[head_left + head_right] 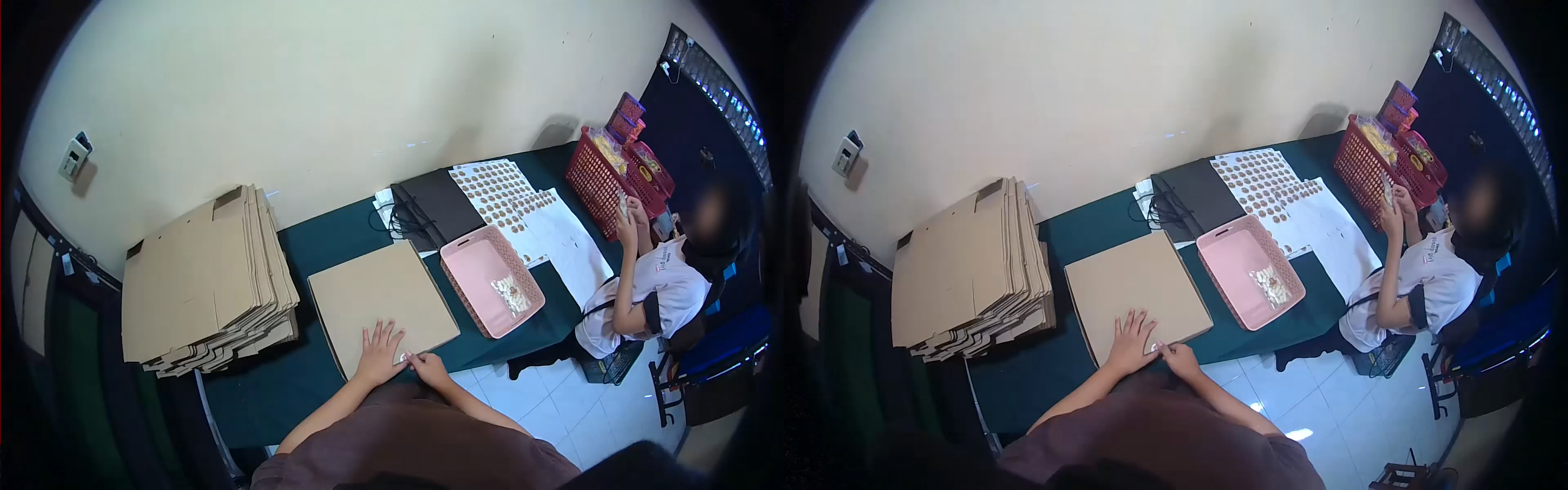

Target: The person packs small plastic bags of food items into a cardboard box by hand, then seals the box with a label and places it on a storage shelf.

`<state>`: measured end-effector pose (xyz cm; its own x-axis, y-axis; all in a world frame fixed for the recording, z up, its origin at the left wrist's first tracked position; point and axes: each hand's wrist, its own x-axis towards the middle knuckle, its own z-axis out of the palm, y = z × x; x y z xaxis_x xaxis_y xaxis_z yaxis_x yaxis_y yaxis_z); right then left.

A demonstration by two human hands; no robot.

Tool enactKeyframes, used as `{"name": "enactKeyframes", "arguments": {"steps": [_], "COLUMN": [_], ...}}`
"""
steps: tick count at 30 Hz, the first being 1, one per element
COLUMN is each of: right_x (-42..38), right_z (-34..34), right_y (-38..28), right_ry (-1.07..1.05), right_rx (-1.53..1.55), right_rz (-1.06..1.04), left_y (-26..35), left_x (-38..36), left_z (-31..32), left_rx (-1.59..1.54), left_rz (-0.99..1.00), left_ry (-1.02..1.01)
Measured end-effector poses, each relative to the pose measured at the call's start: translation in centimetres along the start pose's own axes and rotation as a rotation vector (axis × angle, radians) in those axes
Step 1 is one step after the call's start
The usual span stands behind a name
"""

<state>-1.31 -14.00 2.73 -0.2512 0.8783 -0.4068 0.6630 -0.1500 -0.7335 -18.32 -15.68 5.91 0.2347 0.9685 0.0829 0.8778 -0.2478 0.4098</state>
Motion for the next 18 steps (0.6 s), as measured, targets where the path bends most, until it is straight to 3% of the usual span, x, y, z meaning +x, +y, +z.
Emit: {"name": "enactKeyframes", "arguments": {"steps": [3,5,8,12,14,18], "right_x": [-0.4,-1.6,-1.8,-1.2,-0.7,-0.3], "right_z": [0.0,-1.6,-1.7,-0.9,-1.1,-0.9], "right_y": [-0.1,-2.3,-3.2,-2.5,-2.6,-1.8], "right_ry": [0.074,0.125,0.098,0.124,-0.050,-0.035], "right_rx": [0.108,-0.174,-0.331,-0.264,-0.179,-0.074], "right_rz": [-0.038,-0.131,-0.159,-0.099,0.027,0.043], "left_y": [0.0,0.0,-0.1,0.0,-0.1,-0.1], "left_x": [-0.1,0.0,0.0,0.1,0.2,0.1], "left_z": [0.1,0.2,0.3,0.3,0.3,0.4], "left_rx": [-0.014,-0.020,0.017,0.019,0.018,0.010], "left_rz": [-0.001,-0.003,0.006,0.000,0.002,-0.001], "left_ry": [0.006,0.009,0.014,0.010,0.010,0.010]}}
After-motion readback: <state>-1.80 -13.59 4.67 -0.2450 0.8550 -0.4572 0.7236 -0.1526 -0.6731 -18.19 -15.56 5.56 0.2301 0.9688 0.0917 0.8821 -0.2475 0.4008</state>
